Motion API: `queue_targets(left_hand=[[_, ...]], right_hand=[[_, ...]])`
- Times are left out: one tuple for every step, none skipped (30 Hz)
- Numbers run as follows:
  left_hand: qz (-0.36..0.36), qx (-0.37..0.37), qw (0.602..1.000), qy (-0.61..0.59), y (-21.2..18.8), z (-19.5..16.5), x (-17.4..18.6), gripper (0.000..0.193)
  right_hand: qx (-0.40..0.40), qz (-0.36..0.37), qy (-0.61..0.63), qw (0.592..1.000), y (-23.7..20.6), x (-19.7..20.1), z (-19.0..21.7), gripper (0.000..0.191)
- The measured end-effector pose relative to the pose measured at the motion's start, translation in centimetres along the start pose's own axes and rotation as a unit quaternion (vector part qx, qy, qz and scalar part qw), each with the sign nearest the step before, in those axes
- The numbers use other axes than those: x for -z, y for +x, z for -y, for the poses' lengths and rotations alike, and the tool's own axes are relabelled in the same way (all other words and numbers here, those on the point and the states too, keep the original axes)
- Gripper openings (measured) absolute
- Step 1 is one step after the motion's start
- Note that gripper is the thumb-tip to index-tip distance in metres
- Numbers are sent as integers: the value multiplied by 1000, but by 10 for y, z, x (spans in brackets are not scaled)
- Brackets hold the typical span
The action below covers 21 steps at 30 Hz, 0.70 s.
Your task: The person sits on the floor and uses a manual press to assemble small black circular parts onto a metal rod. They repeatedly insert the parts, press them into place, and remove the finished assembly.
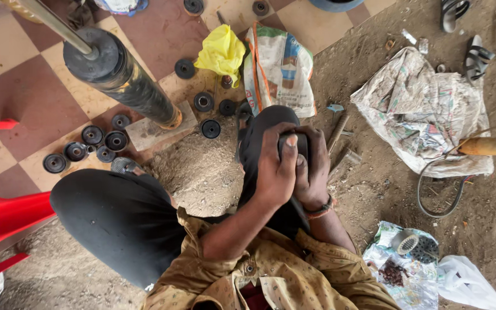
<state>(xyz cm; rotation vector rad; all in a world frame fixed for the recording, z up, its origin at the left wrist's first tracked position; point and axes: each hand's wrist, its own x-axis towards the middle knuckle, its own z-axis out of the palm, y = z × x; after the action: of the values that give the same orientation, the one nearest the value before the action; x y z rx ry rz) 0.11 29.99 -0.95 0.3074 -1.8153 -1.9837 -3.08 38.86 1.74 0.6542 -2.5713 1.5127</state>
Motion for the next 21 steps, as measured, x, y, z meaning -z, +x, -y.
queue_targets(left_hand=[[-8, -3, 1000, 9, 0, 2, 2, 42], [-16, -9, 1000, 18, 0, 4, 4, 39], [-27, -27, 999, 12, 0, 6, 7, 38], [-35, -49, 998, 2, 1, 8, 8, 37], [-43, -69, 997, -9, 2, 10, 8, 36], [-43, -65, 997, -18, 2, 11, 8, 35], [-47, -58, 997, -23, 1, 13, 7, 35], [-49, -60, 997, -29, 3, 15, 7, 34], [-48, -59, 997, -33, 3, 16, 7, 33], [-47, -55, 997, -39, 2, 17, 6, 33], [-45, -48, 997, -45, 1, 18, 6, 33], [-48, -53, 997, -42, 0, 18, 5, 33], [-51, -60, 996, -39, -1, 19, 5, 33], [-54, -66, 996, -35, -2, 19, 4, 33], [-57, -64, 996, -38, -3, 18, 3, 33], [-61, -64, 995, -39, -3, 17, 2, 33], [-66, -67, 995, -38, -3, 16, 2, 33], [-64, -67, 995, -39, -3, 15, 3, 33], [-61, -68, 995, -40, -3, 13, 3, 34], [-58, -70, 995, -42, -2, 11, 4, 34], [-54, -87, 994, -29, -2, 9, 6, 35]], right_hand=[[13, -5, 16, 1000, -3, -5, -4, 62], [21, -10, 13, 1000, -5, -9, -9, 63], [34, -18, 11, 999, -7, -13, -12, 64], [48, -30, 6, 998, -8, -17, -17, 65], [48, -40, 9, 998, -7, -19, -20, 65], [42, -43, 15, 998, -9, -22, -23, 65], [34, -42, 24, 998, -9, -23, -25, 65], [27, -43, 36, 998, -10, -24, -27, 66], [24, -47, 47, 998, -11, -25, -28, 67], [17, -51, 55, 997, -11, -25, -29, 69], [12, -50, 59, 997, -13, -25, -30, 69], [8, -50, 63, 997, -13, -25, -31, 69], [5, -49, 67, 997, -14, -25, -32, 69], [4, -49, 70, 996, -15, -26, -32, 69], [0, -49, 70, 996, -16, -26, -32, 68], [-2, -49, 72, 996, -16, -27, -32, 68], [-5, -50, 83, 995, -15, -27, -30, 67], [-9, -53, 91, 994, -15, -27, -28, 66], [-13, -56, 98, 994, -14, -27, -24, 65], [-23, -56, 98, 993, -14, -26, -19, 63], [-29, -58, 98, 993, -14, -24, -14, 61]])
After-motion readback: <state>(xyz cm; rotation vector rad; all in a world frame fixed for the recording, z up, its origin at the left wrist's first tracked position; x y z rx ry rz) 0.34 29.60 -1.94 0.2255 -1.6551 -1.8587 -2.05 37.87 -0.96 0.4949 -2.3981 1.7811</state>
